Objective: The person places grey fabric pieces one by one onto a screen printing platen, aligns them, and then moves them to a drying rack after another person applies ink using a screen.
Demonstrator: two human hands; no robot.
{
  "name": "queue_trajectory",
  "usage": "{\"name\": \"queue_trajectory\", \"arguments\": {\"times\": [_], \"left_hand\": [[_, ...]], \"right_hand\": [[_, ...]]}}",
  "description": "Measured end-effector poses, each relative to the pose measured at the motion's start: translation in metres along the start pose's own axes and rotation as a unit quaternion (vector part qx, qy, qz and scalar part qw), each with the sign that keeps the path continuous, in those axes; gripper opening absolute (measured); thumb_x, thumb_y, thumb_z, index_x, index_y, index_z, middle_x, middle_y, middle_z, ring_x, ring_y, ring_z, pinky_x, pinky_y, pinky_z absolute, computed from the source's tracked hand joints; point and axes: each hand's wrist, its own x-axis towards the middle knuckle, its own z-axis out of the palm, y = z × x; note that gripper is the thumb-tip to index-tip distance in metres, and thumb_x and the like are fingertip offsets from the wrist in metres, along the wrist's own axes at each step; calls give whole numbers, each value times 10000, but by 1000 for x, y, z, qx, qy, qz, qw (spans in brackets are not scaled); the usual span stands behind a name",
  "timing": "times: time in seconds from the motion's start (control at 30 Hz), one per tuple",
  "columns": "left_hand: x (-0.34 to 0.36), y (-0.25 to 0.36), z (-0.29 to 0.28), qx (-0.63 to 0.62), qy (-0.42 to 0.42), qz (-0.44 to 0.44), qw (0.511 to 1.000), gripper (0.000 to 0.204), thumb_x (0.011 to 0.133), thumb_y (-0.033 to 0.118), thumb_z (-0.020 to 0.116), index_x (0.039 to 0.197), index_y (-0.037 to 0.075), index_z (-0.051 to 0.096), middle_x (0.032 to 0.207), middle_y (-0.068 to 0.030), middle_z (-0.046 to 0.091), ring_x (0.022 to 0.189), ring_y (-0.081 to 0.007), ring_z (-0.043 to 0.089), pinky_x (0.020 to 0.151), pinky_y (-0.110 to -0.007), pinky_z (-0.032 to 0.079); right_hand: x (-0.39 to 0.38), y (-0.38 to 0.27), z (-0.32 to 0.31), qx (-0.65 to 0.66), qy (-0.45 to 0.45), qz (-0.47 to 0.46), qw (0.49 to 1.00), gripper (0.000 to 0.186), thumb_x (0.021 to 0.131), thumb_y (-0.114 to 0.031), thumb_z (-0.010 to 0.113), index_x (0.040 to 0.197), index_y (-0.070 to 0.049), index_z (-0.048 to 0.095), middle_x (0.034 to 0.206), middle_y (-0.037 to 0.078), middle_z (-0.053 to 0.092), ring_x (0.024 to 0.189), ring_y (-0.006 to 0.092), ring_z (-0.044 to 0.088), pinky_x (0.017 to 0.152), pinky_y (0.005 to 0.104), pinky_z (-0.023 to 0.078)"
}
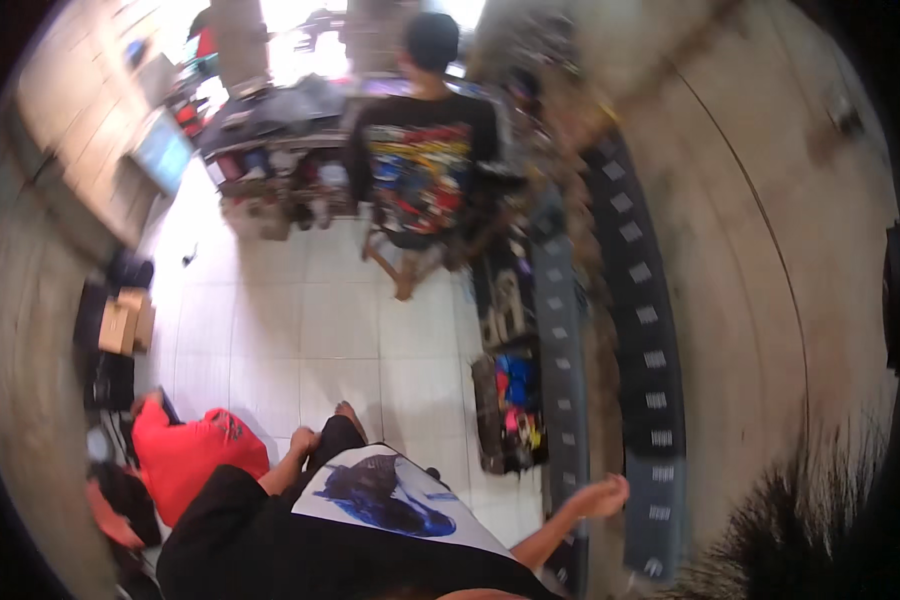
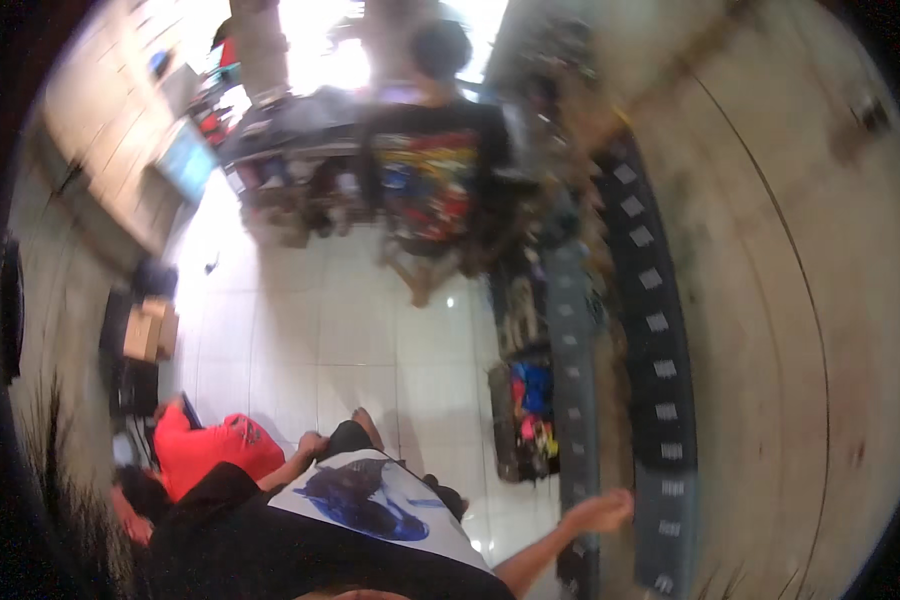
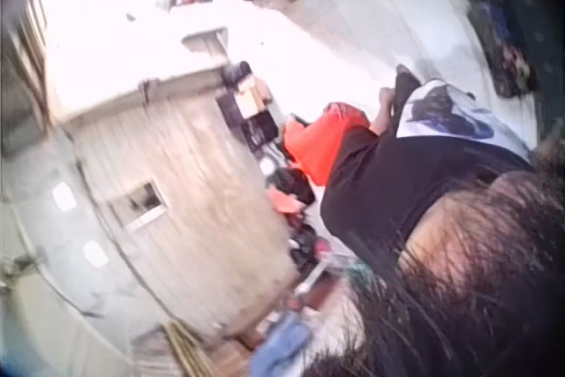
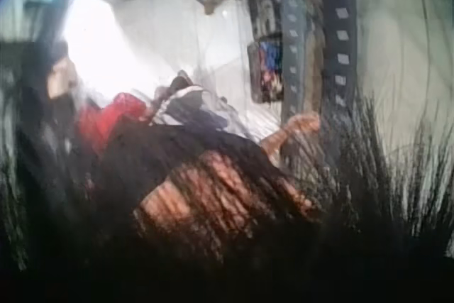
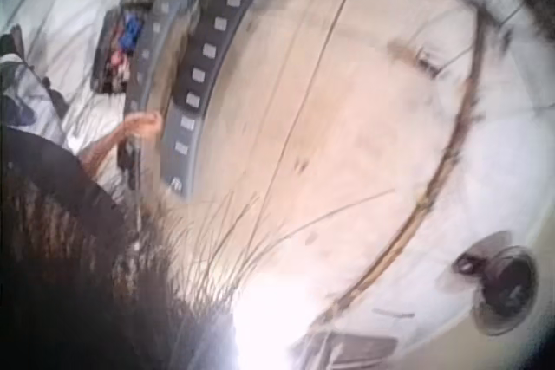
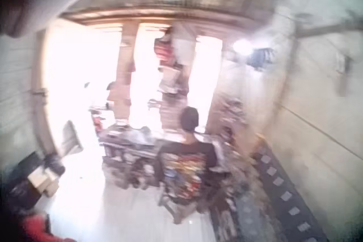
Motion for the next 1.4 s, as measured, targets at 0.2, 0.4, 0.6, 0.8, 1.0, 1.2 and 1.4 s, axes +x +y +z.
{"name": "queue_trajectory", "arguments": {"times": [0.2,0.4,0.6,0.8,1.0,1.2,1.4], "left_hand": [[27,12,-140,-360,-5,-1,933,303,837,260,592,970,-8,641,846,-114,689,677,-191,676,534,-289,527],[55,-66,-236,-505,167,-60,845,227,858,213,557,925,4,614,820,-98,673,621,-161,657,484,-269,504],[100,-166,-204,-598,220,-166,753,180,862,184,525,824,23,598,744,-102,642,526,-181,606,411,-289,463],[124,-132,-237,-647,153,-287,690,182,870,194,534,837,28,602,748,-99,645,542,-184,608,439,-297,472],[161,-63,-351,-630,140,-325,692,183,878,202,548,868,29,606,764,-95,650,567,-180,615,470,-298,481],[206,-54,-472,-583,130,-307,741,188,887,211,562,900,30,610,780,-90,655,593,-176,621,502,-300,490],[271,-94,-570,-531,91,-273,797,197,896,220,576,931,30,613,796,-86,660,618,-172,628,533,-301,499]], "right_hand": [[-169,-304,194,285,-610,-78,735,186,859,-104,613,1008,7,615,815,93,664,716,166,646,645,285,516],[-339,-459,289,262,-833,-100,477,235,857,-102,597,1061,14,606,865,94,669,743,155,647,635,273,513],[-482,-587,411,181,-937,52,293,298,886,-181,583,1119,5,580,948,115,661,786,214,655,667,313,525],[-618,-718,635,330,-809,470,127,415,907,-315,562,1209,-39,488,1130,132,574,994,248,573,825,402,497],[-660,-905,736,330,-645,650,230,622,838,-387,672,1283,-57,391,1003,79,570,798,198,581,722,330,521],[-705,-952,814,360,-498,748,249,334,813,-377,715,833,-85,553,622,3,486,486,119,469,430,211,428],[-689,-953,832,373,-429,732,376,271,837,-234,697,690,-119,501,589,-36,457,460,76,411,401,214,377]]}}
